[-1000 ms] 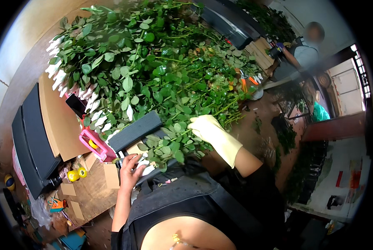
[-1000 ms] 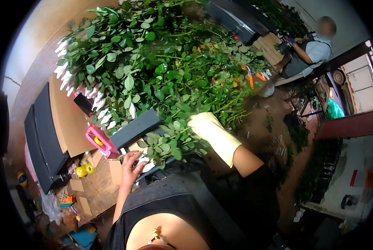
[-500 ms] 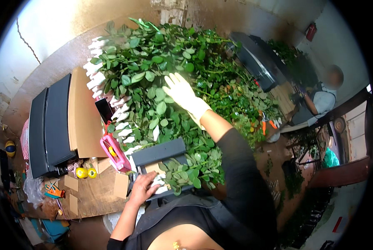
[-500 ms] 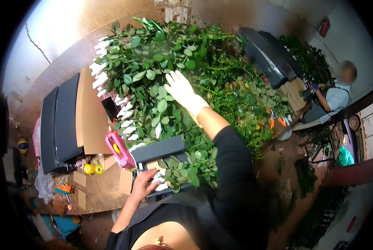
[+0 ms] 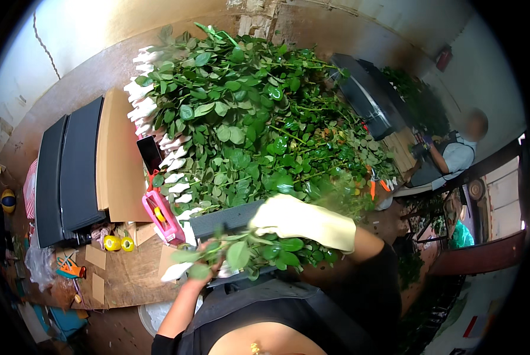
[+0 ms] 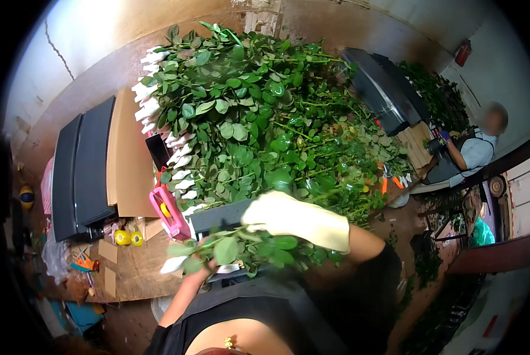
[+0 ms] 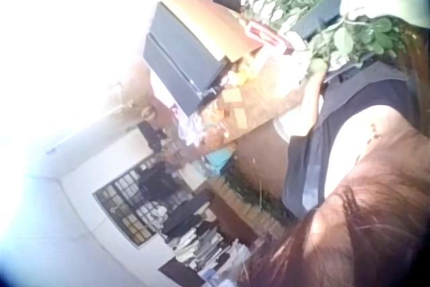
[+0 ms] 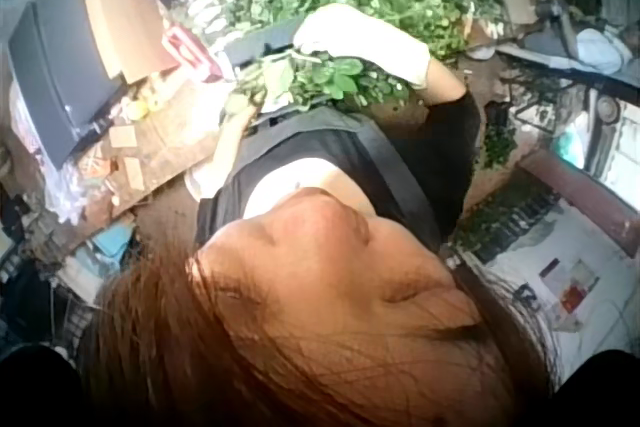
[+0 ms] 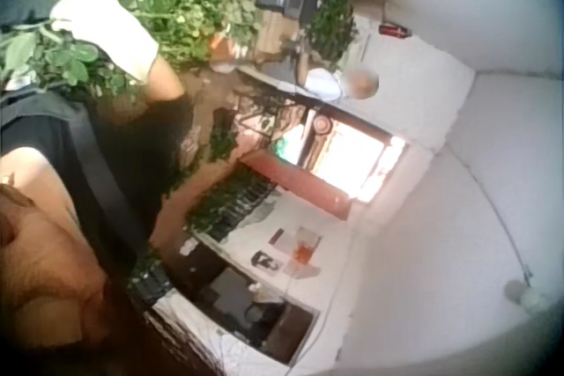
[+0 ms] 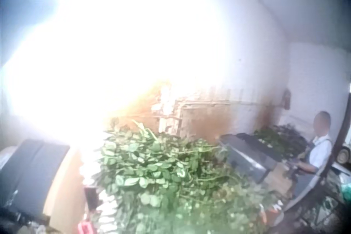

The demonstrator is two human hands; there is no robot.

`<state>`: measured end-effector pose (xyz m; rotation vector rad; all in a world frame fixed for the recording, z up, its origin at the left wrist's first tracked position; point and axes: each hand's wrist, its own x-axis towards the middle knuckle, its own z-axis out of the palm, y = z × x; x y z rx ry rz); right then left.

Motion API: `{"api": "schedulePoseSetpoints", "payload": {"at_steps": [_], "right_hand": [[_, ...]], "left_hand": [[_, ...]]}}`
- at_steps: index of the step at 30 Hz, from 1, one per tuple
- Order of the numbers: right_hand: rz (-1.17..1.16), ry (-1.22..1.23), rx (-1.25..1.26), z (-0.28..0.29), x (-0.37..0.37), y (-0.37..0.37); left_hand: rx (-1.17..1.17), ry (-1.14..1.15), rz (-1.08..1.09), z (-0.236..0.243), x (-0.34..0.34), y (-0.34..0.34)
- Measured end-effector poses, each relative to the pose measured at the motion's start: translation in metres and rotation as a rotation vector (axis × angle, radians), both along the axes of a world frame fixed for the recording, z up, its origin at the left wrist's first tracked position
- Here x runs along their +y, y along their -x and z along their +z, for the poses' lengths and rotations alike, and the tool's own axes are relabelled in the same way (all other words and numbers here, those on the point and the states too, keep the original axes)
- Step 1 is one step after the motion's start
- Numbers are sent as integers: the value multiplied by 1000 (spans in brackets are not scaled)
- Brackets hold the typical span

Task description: The person arranges white flowers and green leaves into a black rectangular tray. They use shears to trim stems and adjust the placement of the foliage to fit within the container. The person wears yellow gloves and works at a wooden table cluttered with floral supplies.

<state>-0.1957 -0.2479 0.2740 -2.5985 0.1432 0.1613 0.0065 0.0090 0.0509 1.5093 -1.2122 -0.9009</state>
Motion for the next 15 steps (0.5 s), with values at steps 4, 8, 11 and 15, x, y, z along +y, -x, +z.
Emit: {"api": "schedulePoseSetpoints", "payload": {"at_steps": [4,8,11,15], "right_hand": [[-248,85,387,-65,-1,51],[-308,107,747,-75,-3,48],[-390,24,581,-72,-4,56],[-247,32,707,8,-37,17]], "left_hand": [[-361,72,29,51,-15,0],[-73,36,99,48,-10,8],[-282,31,-29,63,-16,3],[-169,-84,-30,72,-12,7]]}}
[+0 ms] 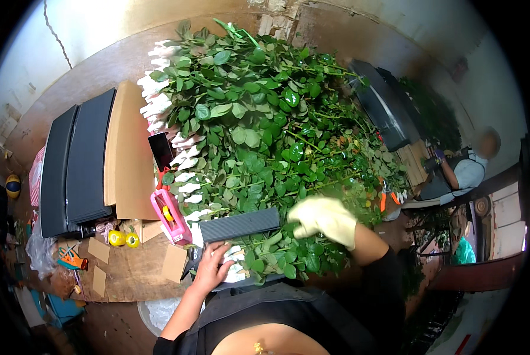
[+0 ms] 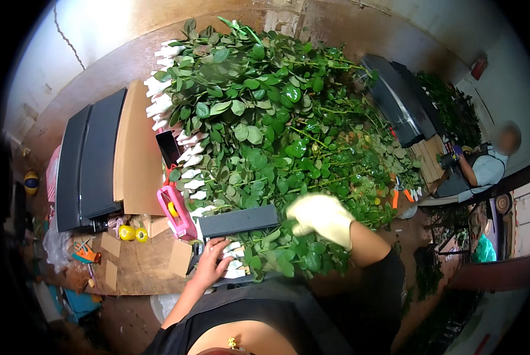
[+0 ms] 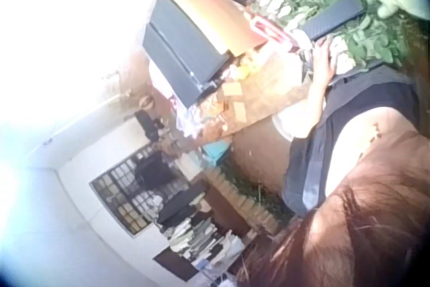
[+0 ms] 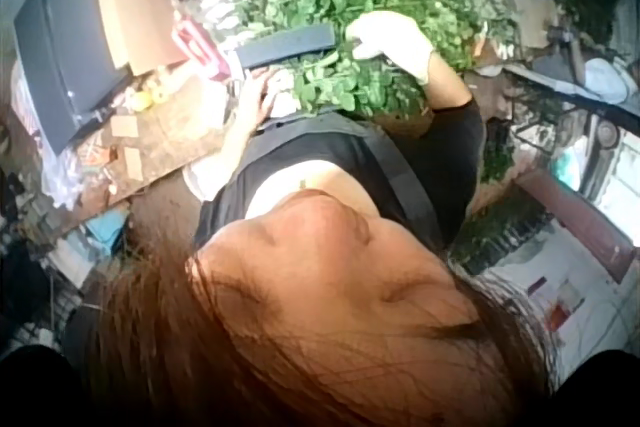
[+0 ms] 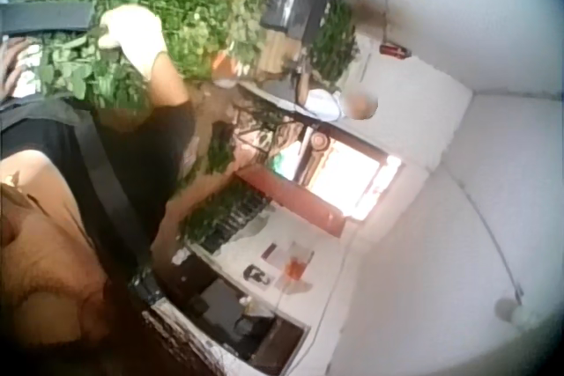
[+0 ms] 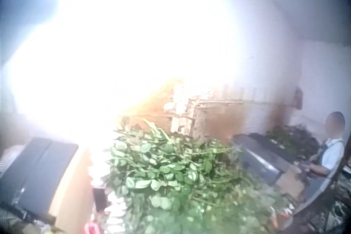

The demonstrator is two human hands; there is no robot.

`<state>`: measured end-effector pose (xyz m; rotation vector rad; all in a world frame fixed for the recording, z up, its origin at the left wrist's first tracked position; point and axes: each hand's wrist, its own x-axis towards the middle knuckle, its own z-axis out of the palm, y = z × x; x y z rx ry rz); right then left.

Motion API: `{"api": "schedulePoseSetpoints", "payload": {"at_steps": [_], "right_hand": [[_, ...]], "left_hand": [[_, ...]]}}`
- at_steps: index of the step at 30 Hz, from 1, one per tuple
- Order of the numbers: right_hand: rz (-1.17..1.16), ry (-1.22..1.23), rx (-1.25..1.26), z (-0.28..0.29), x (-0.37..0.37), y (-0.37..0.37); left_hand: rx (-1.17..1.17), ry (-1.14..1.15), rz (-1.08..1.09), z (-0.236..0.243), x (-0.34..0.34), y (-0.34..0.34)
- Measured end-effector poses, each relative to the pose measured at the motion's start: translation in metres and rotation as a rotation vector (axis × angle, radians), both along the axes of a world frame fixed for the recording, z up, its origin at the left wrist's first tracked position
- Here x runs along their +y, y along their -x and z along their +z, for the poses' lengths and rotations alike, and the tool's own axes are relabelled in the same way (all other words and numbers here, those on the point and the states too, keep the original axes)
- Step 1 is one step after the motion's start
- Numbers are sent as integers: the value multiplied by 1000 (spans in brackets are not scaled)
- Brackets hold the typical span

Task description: The person arranges white flowers and green leaves into a black rectangular tray. They use shears to trim stems and adjust the placement of the foliage to fit within the container. The person wears yellow gloves and works at a wooden table cluttered with floral supplies.

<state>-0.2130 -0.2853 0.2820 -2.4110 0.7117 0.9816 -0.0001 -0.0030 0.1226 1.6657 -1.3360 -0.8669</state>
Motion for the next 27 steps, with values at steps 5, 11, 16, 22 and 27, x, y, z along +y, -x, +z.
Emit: {"api": "schedulePoseSetpoints", "payload": {"at_steps": [5,11,16,22,27], "right_hand": [[37,812,-702,-46,-132,-123],[17,1107,-733,-78,-182,-185],[-69,541,-850,-70,-132,-143],[-339,219,-1172,-98,-104,-50],[-228,448,-889,-41,-47,1]], "left_hand": [[-148,-76,-164,5,-8,-1],[-146,-84,-121,0,-4,-3],[-85,159,-82,-20,-2,-2],[-128,96,-94,-7,-8,-1],[-79,121,-38,-17,-2,-4]]}}
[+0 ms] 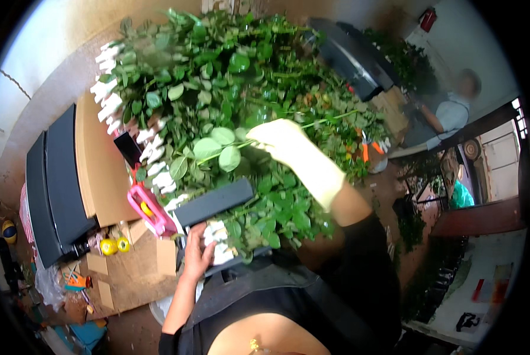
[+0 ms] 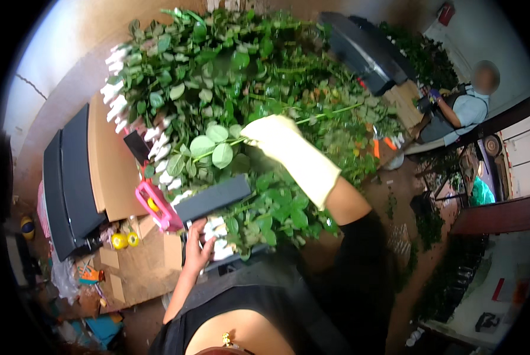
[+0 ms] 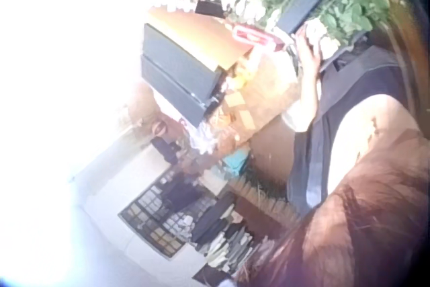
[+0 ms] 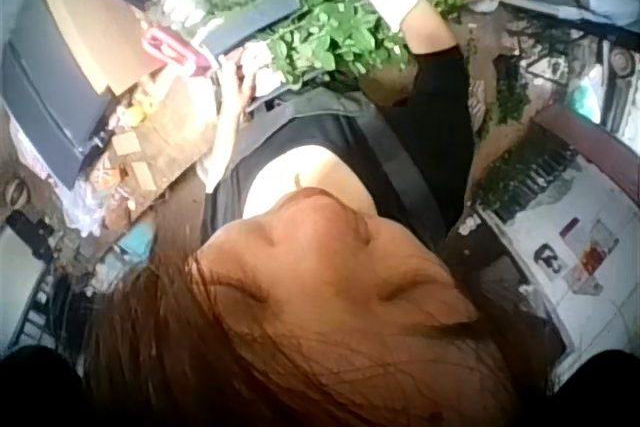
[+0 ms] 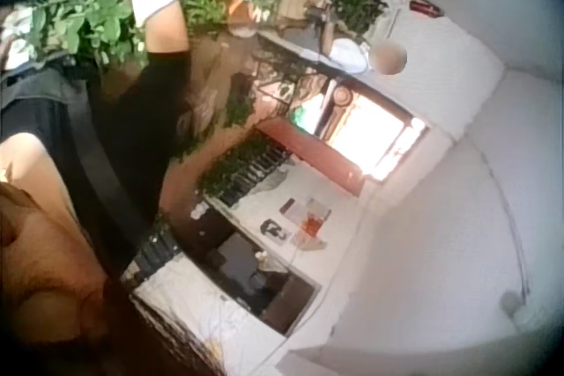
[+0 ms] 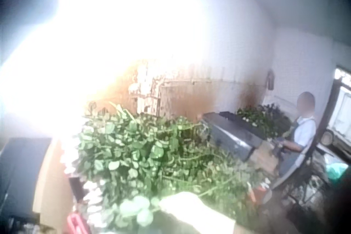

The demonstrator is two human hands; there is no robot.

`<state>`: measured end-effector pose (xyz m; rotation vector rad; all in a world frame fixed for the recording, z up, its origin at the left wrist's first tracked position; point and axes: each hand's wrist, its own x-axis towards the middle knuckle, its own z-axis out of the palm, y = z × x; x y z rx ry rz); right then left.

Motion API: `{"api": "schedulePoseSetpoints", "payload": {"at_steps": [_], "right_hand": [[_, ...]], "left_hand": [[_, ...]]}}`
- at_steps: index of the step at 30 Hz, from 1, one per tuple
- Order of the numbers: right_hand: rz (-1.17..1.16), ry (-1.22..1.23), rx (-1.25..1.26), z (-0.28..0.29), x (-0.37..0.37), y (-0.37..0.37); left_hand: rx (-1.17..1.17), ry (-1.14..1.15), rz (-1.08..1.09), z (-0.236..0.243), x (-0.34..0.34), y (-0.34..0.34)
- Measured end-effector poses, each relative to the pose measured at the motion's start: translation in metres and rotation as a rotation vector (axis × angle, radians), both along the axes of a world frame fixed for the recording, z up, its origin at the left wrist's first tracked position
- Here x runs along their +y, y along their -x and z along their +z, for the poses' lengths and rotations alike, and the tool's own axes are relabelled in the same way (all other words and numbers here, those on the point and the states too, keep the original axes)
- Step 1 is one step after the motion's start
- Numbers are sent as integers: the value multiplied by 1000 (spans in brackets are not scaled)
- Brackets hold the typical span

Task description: The person arranges white flowers and green leaves into a black rectangular tray. They use shears to trim stems and adjust the placement of the foliage to fit within the container. The person wears yellow gloves and works at a wooden table cluttered with floral supplies.

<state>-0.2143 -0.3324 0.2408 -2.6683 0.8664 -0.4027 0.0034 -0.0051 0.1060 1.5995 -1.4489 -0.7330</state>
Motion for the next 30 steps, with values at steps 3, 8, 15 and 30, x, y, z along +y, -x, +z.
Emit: {"api": "schedulePoseSetpoints", "payload": {"at_steps": [3,8,15,30], "right_hand": [[-11,-342,-150,16,45,48],[-86,-106,270,-29,112,90],[-310,214,637,-59,135,102],[39,-64,608,-51,183,-57]], "left_hand": [[27,-63,23,6,0,3],[-25,25,38,-19,4,-2],[-33,-26,44,-20,-2,3],[29,44,43,-16,3,3]]}}
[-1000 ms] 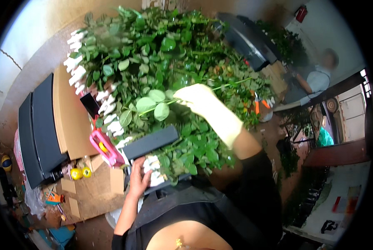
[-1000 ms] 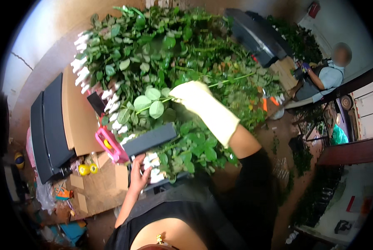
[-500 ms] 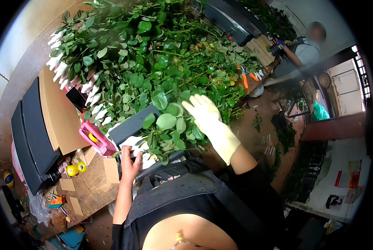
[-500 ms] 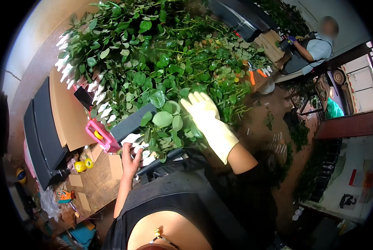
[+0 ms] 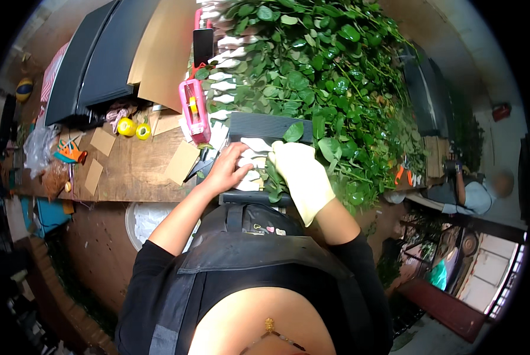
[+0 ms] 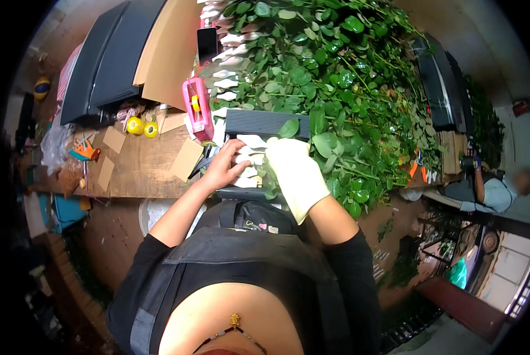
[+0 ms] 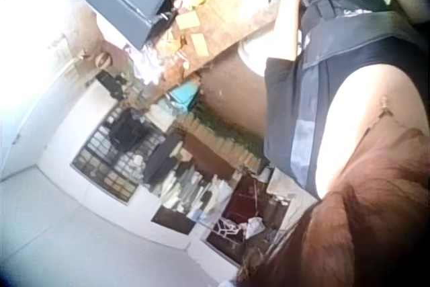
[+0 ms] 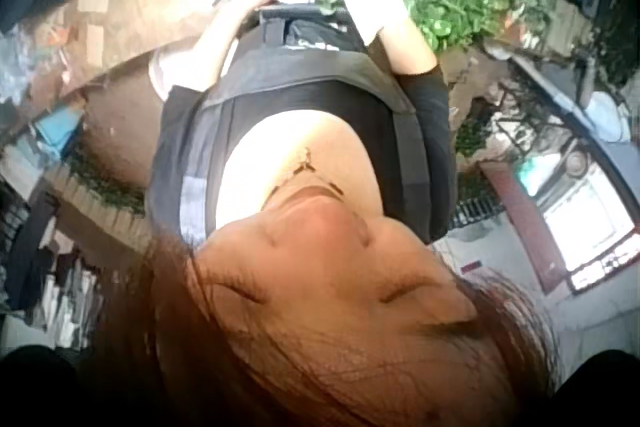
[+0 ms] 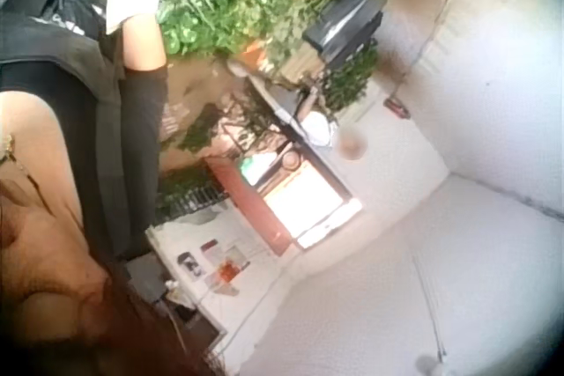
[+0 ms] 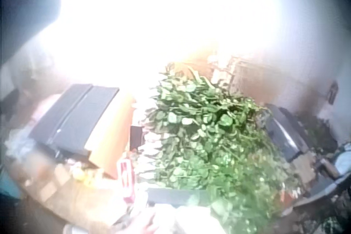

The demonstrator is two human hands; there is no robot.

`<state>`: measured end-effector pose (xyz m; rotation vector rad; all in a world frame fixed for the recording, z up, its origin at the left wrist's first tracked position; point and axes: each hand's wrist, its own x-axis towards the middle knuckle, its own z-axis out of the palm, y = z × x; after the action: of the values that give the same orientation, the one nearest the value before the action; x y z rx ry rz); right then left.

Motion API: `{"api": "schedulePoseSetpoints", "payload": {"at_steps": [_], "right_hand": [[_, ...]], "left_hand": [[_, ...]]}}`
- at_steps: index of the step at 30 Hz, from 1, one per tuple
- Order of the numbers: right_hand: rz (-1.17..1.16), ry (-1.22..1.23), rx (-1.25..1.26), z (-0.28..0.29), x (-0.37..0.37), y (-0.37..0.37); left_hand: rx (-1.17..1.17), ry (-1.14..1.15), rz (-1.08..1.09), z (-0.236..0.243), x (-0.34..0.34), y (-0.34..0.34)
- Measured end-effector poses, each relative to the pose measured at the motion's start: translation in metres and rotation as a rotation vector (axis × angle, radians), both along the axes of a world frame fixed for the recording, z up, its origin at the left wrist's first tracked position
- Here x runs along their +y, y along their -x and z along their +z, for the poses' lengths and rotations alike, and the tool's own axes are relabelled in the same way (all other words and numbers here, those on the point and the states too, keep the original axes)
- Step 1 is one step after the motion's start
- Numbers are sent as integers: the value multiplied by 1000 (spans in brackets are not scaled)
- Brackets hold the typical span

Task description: The person arranges white flowers and green leaves into a black rectangular tray. They use shears to trim stems and adjust the placement of the foliage to fit within the container. The person wears yellow gloves and works at a wooden table cluttered with floral supplies.

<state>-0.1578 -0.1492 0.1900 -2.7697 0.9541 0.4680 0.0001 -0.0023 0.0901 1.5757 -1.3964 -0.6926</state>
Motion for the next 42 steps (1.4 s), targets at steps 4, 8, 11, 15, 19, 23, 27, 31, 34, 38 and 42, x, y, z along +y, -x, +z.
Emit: {"api": "schedulePoseSetpoints", "payload": {"at_steps": [4,8,11,15,19,23,27,31,34,38,42], "right_hand": [[-18,-12,-127,5,-10,8],[62,0,-221,-13,-8,9],[9,13,-143,-29,-9,6],[14,71,-88,-33,-5,1],[16,76,-113,-42,-5,3],[-25,-21,-53,-35,-9,0],[-7,-86,-30,-19,-13,1],[117,102,-53,-31,-5,1],[55,118,17,-33,1,-6],[21,123,27,-39,2,-7],[-2,143,97,-34,4,-12]], "left_hand": [[68,-35,30,-1,4,3],[152,-13,58,0,0,6],[277,-93,102,11,-4,6],[304,-327,331,26,-8,6],[171,-246,314,24,-4,1],[785,44,657,20,8,-6],[410,-28,520,8,36,-50],[325,-216,314,-5,13,-16],[360,-389,289,0,1,-7],[589,-277,398,0,3,6],[745,-55,601,-3,4,6]]}}
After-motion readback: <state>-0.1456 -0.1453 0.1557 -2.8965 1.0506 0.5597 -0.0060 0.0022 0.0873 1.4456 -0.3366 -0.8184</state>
